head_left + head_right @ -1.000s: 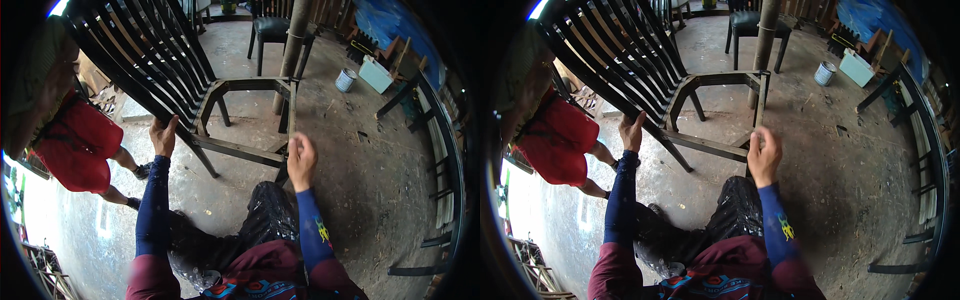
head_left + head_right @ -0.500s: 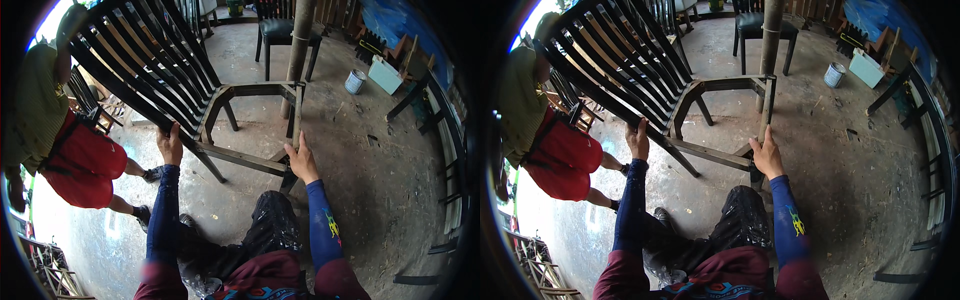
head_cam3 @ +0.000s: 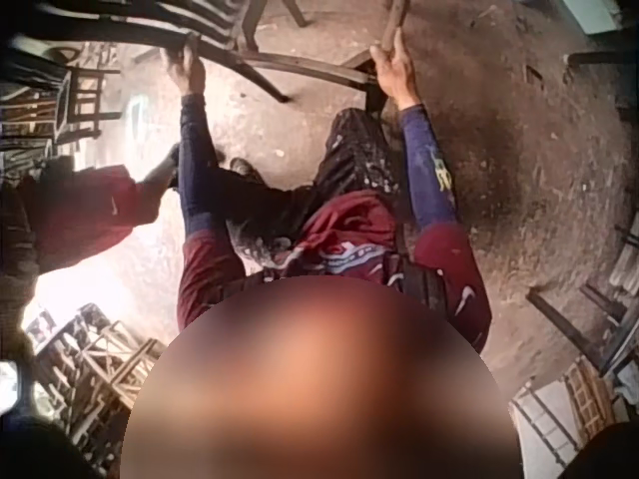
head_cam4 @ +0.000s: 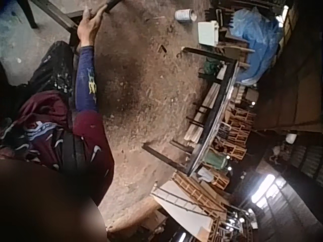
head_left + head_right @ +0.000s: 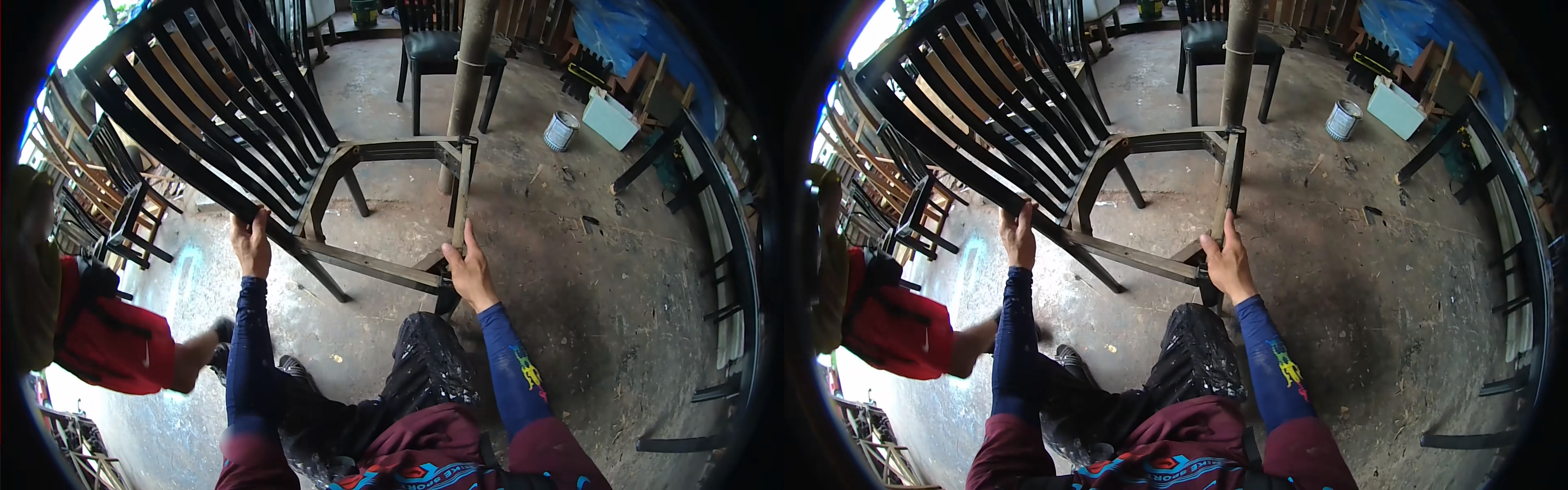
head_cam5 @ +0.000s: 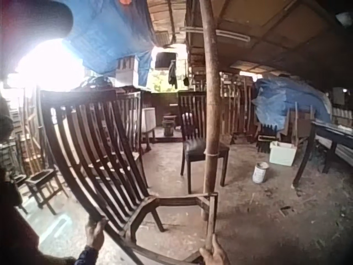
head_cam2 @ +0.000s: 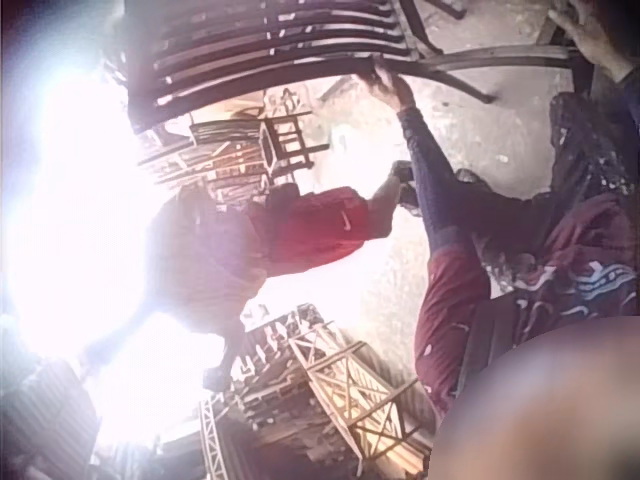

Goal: Repairing a wooden chair frame using a screwdriver to adjust components.

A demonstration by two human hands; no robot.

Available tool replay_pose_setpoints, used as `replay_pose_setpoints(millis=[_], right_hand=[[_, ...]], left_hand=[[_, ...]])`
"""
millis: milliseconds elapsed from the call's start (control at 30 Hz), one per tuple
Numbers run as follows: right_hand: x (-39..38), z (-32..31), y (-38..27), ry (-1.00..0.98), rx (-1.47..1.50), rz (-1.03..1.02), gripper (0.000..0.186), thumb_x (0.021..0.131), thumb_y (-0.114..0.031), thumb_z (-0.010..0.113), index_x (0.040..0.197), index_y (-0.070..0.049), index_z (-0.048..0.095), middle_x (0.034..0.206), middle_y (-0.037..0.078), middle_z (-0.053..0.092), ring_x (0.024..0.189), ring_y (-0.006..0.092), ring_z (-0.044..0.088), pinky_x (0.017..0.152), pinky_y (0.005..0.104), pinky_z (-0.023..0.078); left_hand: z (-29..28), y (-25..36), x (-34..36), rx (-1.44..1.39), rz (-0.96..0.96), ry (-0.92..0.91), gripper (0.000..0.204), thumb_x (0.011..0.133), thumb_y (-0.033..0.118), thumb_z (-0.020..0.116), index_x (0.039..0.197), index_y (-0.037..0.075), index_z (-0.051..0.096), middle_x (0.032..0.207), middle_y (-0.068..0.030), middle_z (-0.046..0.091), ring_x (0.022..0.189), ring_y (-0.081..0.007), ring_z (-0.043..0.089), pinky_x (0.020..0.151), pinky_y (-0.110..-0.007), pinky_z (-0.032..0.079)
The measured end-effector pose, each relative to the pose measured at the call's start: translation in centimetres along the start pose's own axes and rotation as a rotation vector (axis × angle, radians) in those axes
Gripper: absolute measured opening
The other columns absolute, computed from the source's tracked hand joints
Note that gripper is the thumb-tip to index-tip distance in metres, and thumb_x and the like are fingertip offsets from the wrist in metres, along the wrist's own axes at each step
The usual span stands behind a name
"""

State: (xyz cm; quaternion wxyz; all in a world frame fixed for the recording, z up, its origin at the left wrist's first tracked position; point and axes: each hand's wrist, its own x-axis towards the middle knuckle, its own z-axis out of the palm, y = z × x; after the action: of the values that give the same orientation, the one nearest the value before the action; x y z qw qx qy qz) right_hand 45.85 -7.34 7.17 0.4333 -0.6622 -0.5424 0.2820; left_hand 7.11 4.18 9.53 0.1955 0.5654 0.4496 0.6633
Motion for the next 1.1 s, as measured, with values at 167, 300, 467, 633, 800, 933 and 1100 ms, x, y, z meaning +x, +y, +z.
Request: replay_pose_setpoints(millis=[167,300,467,633,800,933,1100], right_hand=[[0.0,0.1,0.3,-0.029,0.088,0.046,0.080,0.095,-0.040,0.056,0.153,-0.001,0.017,0.150,0.029,0.034,0.138,0.0395,0.037,0.112,0.0410,0.033],[-0.1,0.1,0.0,-0.009,0.110,0.015,0.081,0.095,-0.041,0.057,0.153,-0.001,0.018,0.152,0.028,0.032,0.139,0.0385,0.035,0.113,0.0413,0.033],[-0.1,0.3,0.3,0.002,0.124,-0.012,0.080,0.095,-0.040,0.057,0.152,0.001,0.020,0.147,0.030,0.037,0.135,0.0389,0.039,0.111,0.0410,0.034],[0.2,0.6,1.2,0.007,0.111,-0.038,0.079,0.095,-0.040,0.058,0.152,0.001,0.021,0.147,0.029,0.037,0.135,0.0380,0.041,0.111,0.0395,0.034],[0.2,1.0,0.5,0.034,0.270,0.018,0.072,0.094,-0.026,0.063,0.151,-0.001,0.028,0.142,0.020,0.048,0.121,0.0209,0.052,0.101,0.0308,0.043],[-0.1,0.8,-0.1,0.020,0.289,0.043,0.070,0.095,-0.026,0.062,0.151,0.000,0.028,0.145,0.021,0.045,0.129,0.0239,0.046,0.106,0.0329,0.038],[-0.2,1.2,-0.3,0.025,0.394,0.039,0.067,0.095,-0.023,0.061,0.150,0.001,0.030,0.151,0.021,0.037,0.134,0.0269,0.041,0.109,0.0344,0.035]], left_hand=[[-0.1,0.2,0.0,0.001,-0.049,0.003,0.020,0.095,0.014,0.061,0.111,0.002,0.058,0.096,-0.0081,0.067,0.087,-0.0156,0.065,0.079,-0.029,0.051],[-0.2,0.2,0.1,0.005,0.018,-0.024,0.020,0.097,0.013,0.059,0.113,0.001,0.057,0.097,-0.0084,0.067,0.089,-0.0163,0.066,0.082,-0.029,0.052],[-0.7,0.2,0.3,0.057,-0.008,-0.055,0.023,0.097,0.017,0.061,0.115,0.002,0.056,0.102,-0.0085,0.067,0.096,-0.0176,0.066,0.084,-0.030,0.053],[-0.7,-0.3,0.3,-0.040,-0.090,-0.056,0.026,0.097,0.017,0.062,0.117,0.003,0.056,0.103,-0.0080,0.067,0.100,-0.0179,0.065,0.087,-0.031,0.053],[-0.7,-0.2,0.2,0.005,-0.036,-0.039,0.023,0.095,0.015,0.063,0.114,0.003,0.057,0.102,-0.0065,0.067,0.094,-0.0154,0.064,0.085,-0.029,0.051],[-0.5,-0.1,-0.1,0.041,-0.111,0.020,0.023,0.095,0.015,0.062,0.112,0.002,0.056,0.101,-0.0076,0.067,0.094,-0.0161,0.064,0.083,-0.029,0.051],[-0.2,-0.3,-0.2,-0.064,-0.129,0.044,0.026,0.094,0.012,0.062,0.116,0.003,0.053,0.104,-0.0069,0.066,0.096,-0.0137,0.062,0.086,-0.029,0.049]])
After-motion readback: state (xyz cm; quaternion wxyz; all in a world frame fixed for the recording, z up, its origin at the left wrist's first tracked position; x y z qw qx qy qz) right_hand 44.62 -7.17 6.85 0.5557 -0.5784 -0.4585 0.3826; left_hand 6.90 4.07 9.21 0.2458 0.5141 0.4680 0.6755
